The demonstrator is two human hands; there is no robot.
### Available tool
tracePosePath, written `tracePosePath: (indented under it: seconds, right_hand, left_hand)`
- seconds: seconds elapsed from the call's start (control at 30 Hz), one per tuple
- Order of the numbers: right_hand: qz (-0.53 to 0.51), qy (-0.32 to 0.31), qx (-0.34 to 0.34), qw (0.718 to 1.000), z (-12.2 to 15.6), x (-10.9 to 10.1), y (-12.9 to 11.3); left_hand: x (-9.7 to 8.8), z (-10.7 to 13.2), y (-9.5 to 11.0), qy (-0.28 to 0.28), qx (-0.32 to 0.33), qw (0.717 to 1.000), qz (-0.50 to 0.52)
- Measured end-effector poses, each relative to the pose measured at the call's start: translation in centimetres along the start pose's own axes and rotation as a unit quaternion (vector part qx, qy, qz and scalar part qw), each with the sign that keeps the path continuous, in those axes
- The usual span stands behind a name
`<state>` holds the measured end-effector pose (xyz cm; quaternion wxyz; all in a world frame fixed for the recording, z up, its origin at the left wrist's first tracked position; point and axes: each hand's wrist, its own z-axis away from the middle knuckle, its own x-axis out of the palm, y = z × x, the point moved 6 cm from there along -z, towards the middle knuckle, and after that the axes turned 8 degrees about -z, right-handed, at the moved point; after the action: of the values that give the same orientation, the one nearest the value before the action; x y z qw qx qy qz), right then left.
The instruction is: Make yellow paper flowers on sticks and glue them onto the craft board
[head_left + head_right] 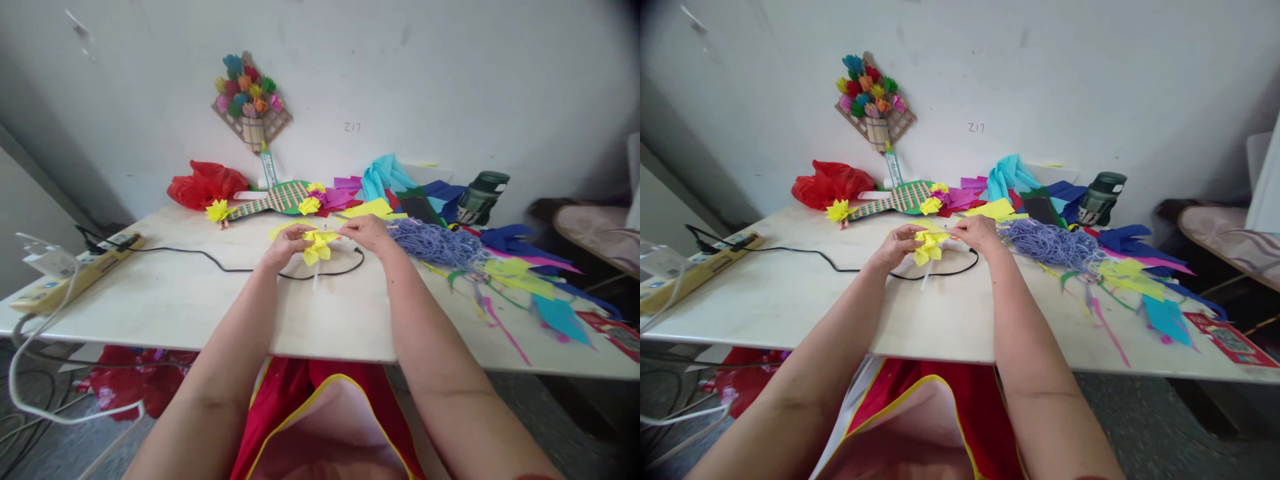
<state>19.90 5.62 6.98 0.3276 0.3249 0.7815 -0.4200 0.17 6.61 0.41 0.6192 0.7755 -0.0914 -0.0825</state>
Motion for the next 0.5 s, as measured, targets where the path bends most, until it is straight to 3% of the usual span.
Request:
tracePosePath:
  seconds: [0.5]
  right_hand:
    - [-0.054, 0.003, -0.015, 0.998, 0.08, 0.17, 0.04]
  left_hand:
    - [0.54, 0.19, -0.31, -0.032, -0.039, 0.998, 0.023]
